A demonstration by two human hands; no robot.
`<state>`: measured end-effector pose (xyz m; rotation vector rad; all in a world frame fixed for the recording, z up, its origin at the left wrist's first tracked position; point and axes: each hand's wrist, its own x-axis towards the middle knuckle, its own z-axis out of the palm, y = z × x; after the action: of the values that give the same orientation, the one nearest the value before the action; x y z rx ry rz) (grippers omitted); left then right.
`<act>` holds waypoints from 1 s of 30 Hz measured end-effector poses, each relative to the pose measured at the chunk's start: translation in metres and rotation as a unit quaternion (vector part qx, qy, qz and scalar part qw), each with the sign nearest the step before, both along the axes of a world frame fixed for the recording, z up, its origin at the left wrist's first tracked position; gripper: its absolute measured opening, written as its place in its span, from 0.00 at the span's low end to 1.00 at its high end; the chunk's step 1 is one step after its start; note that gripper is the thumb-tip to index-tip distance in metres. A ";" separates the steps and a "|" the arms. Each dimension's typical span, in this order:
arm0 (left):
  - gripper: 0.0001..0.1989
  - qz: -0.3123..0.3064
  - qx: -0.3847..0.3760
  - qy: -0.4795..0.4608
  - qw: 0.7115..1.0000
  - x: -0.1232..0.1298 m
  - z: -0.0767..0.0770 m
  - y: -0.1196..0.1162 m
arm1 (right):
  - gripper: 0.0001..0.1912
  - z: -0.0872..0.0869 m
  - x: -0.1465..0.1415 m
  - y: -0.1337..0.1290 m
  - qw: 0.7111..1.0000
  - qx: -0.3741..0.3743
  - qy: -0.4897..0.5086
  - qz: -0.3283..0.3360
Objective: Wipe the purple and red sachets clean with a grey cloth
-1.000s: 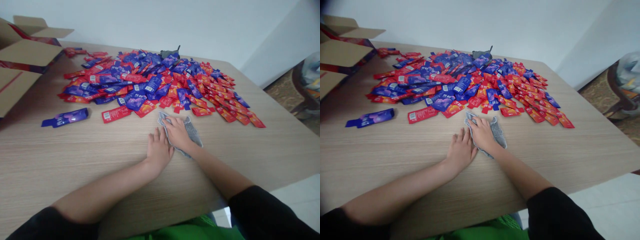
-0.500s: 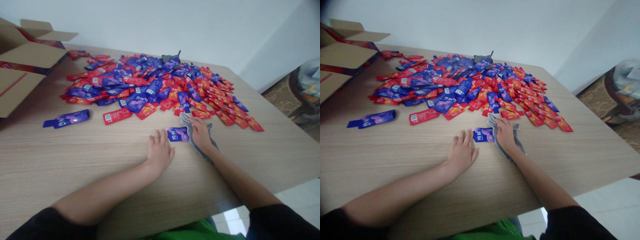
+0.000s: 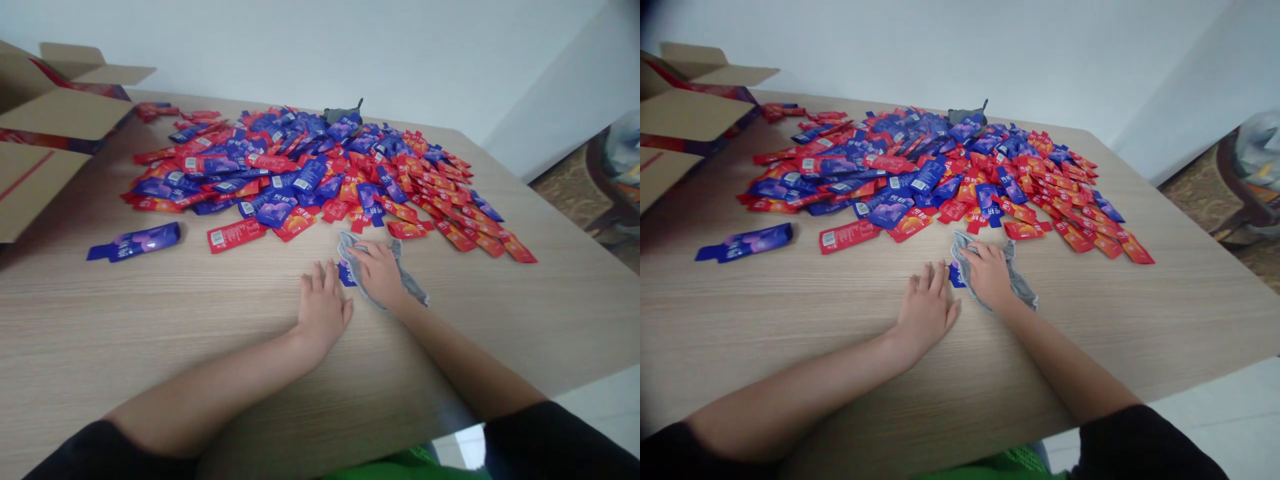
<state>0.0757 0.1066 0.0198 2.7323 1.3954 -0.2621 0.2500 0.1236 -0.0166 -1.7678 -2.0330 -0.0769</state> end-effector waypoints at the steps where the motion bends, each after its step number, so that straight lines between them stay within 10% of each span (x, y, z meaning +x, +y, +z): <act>1: 0.35 0.003 -0.002 0.000 1.000 0.000 0.000 0.000 | 0.24 -0.002 0.009 -0.003 1.000 0.008 0.002 -0.010; 10: 0.35 0.007 -0.009 -0.005 1.000 0.001 -0.002 0.000 | 0.21 -0.001 0.045 -0.016 0.994 0.056 0.036 -0.090; 15: 0.34 0.008 0.003 -0.003 1.000 0.001 0.000 -0.001 | 0.22 0.022 0.003 0.000 0.987 0.106 0.119 -0.035; 21: 0.32 -0.004 -0.010 0.004 1.000 0.001 0.000 -0.001 | 0.20 0.011 -0.039 0.010 0.999 -0.007 0.003 0.034; 30: 0.34 0.002 -0.001 0.004 1.000 0.000 0.001 -0.001 | 0.23 -0.007 0.033 -0.012 0.996 0.032 -0.023 -0.083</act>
<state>0.0761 0.1053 0.0206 2.7300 1.4022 -0.2734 0.2825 0.1121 -0.0237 -1.9076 -1.8883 -0.2344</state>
